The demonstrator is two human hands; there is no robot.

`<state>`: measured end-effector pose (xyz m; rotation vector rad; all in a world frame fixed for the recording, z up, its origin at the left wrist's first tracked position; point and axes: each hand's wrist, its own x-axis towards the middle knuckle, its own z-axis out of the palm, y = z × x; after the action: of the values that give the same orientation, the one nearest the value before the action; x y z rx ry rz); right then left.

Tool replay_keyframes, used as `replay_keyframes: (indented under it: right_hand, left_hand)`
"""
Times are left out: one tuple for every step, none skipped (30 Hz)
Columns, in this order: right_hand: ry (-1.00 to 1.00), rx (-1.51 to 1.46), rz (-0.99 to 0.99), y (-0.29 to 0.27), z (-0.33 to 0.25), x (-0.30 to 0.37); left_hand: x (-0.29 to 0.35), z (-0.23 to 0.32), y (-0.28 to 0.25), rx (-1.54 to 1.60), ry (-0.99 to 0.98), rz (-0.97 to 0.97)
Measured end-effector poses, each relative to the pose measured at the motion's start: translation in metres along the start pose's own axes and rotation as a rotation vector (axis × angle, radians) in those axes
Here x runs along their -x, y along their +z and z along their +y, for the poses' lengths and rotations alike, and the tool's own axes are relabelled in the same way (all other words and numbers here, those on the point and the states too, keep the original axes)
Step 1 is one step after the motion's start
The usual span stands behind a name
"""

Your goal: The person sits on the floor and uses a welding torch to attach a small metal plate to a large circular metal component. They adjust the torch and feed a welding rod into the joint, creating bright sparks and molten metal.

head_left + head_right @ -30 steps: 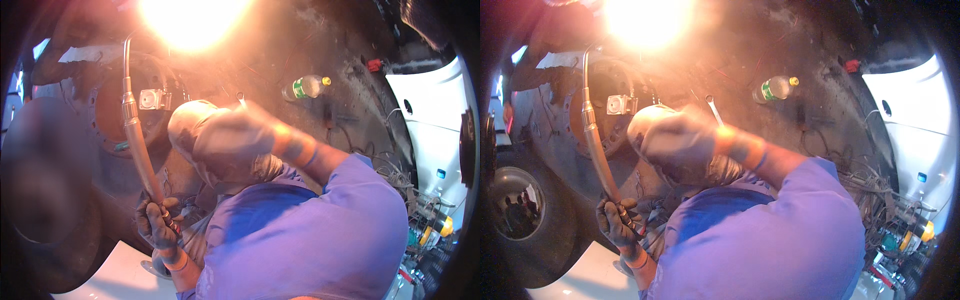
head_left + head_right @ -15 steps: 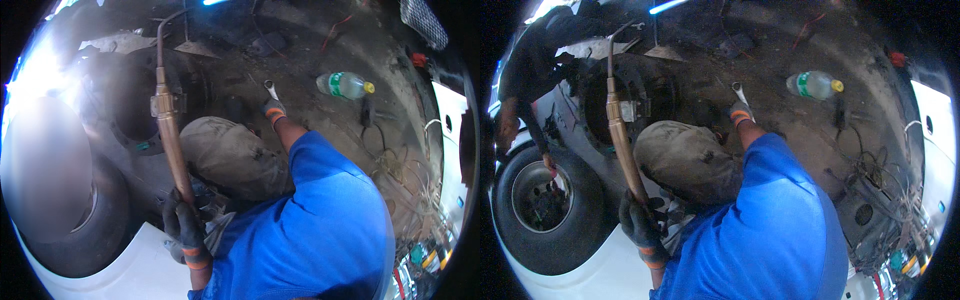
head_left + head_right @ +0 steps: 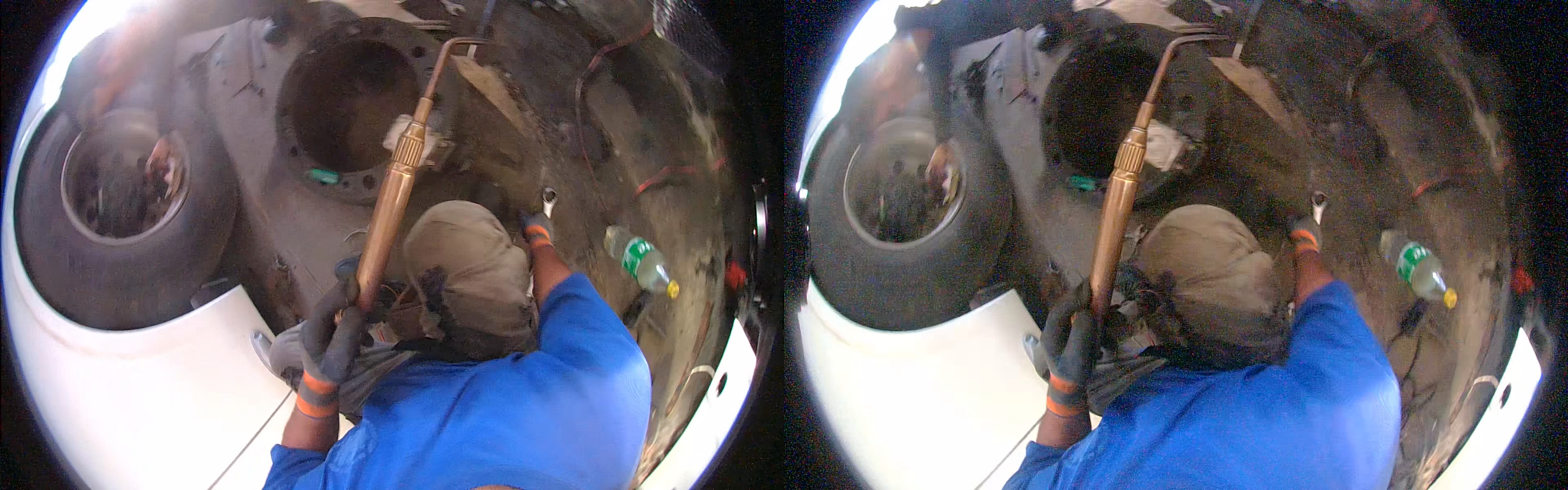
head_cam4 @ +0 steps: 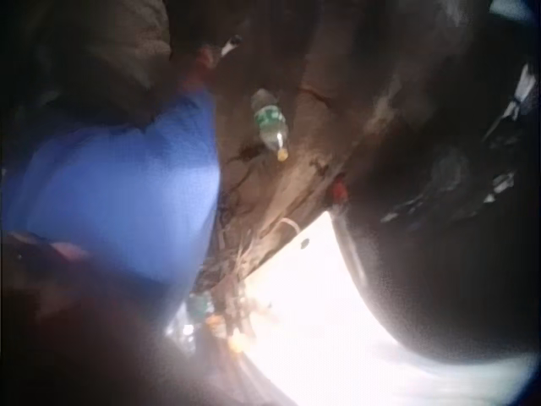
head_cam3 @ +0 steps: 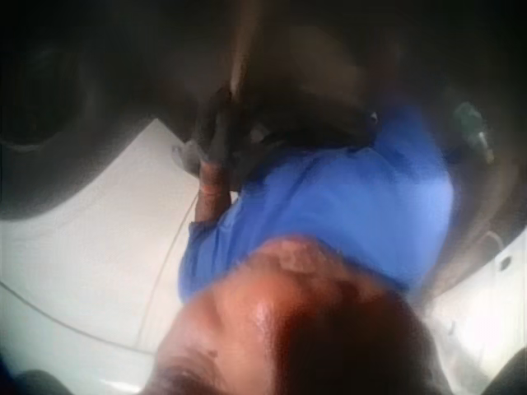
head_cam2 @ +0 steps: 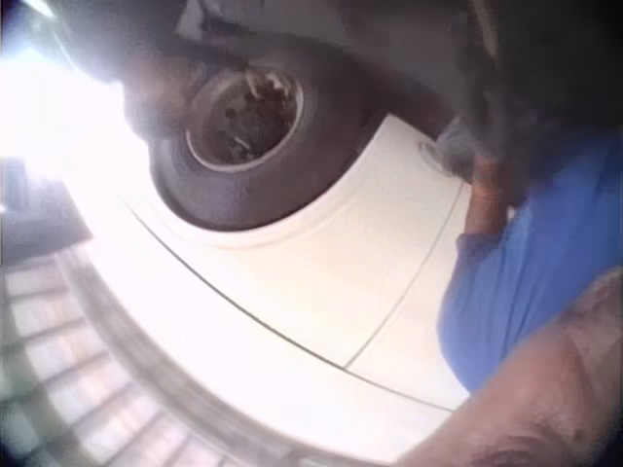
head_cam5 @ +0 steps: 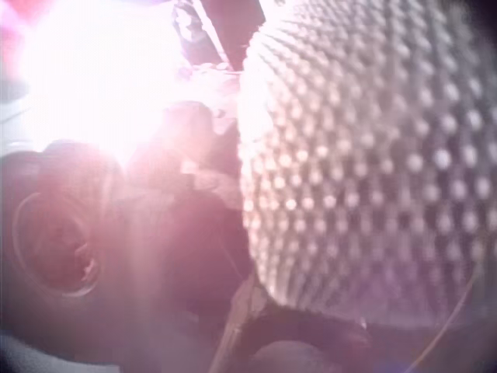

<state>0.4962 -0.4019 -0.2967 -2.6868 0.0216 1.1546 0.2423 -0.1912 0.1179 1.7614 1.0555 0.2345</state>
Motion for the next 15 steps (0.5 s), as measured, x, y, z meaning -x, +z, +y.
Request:
replay_keyframes:
  right_hand:
    - [-0.034,-0.044,0.040,-0.001,0.009,-0.009]
    - [-0.081,-0.085,0.175,-0.007,0.008,-0.007]
    - [-0.125,-0.131,0.307,-0.012,0.001,-0.007]
    - [-0.185,-0.448,0.280,-0.034,-0.021,0.002]
    - [-0.242,-0.760,0.233,-0.067,-0.050,0.026]
    - [-0.412,-0.825,0.218,-0.114,-0.091,0.071]
    - [-0.579,-0.896,0.214,-0.158,-0.133,0.120]
    - [-0.731,-0.892,0.187,-0.182,-0.163,0.148]
    - [-0.884,-0.873,0.161,-0.197,-0.194,0.173]
    - [-1.118,-0.799,0.178,-0.198,-0.231,0.200]
    - [-1.359,-0.701,0.174,-0.196,-0.269,0.232]
    - [-1.289,-0.328,0.031,-0.199,-0.297,0.267]
    - [-1.502,-0.048,0.056,-0.184,-0.325,0.280]
    - [-1.521,0.363,-0.046,-0.146,-0.366,0.271]
    - [-1.461,0.502,-0.067,-0.119,-0.387,0.282]
  left_hand:
    - [-0.005,0.002,-0.011,0.013,-0.042,0.004]
    - [-0.008,0.004,-0.018,0.036,-0.087,0.015]
    - [-0.014,0.007,-0.025,-0.181,0.102,0.091]
    - [-0.014,0.001,-0.035,-0.083,0.016,0.128]
    - [-0.011,-0.008,-0.046,0.020,-0.071,0.162]
    - [-0.009,-0.019,-0.055,0.124,-0.156,0.186]
    - [-0.011,-0.034,-0.055,0.165,-0.018,0.249]
    - [-0.013,-0.037,-0.057,0.198,-0.056,0.271]
    - [-0.014,-0.040,-0.058,0.241,-0.096,0.292]
    - [-0.015,-0.043,-0.060,0.287,-0.137,0.311]
    - [-0.011,-0.053,-0.061,0.327,-0.092,0.359]
    - [-0.007,-0.069,-0.061,0.363,-0.051,0.410]
    - [-0.001,-0.077,-0.063,0.388,-0.019,0.460]
    - [-0.005,-0.082,-0.059,0.431,-0.018,0.456]
    - [-0.002,-0.089,-0.064,0.462,-0.037,0.478]
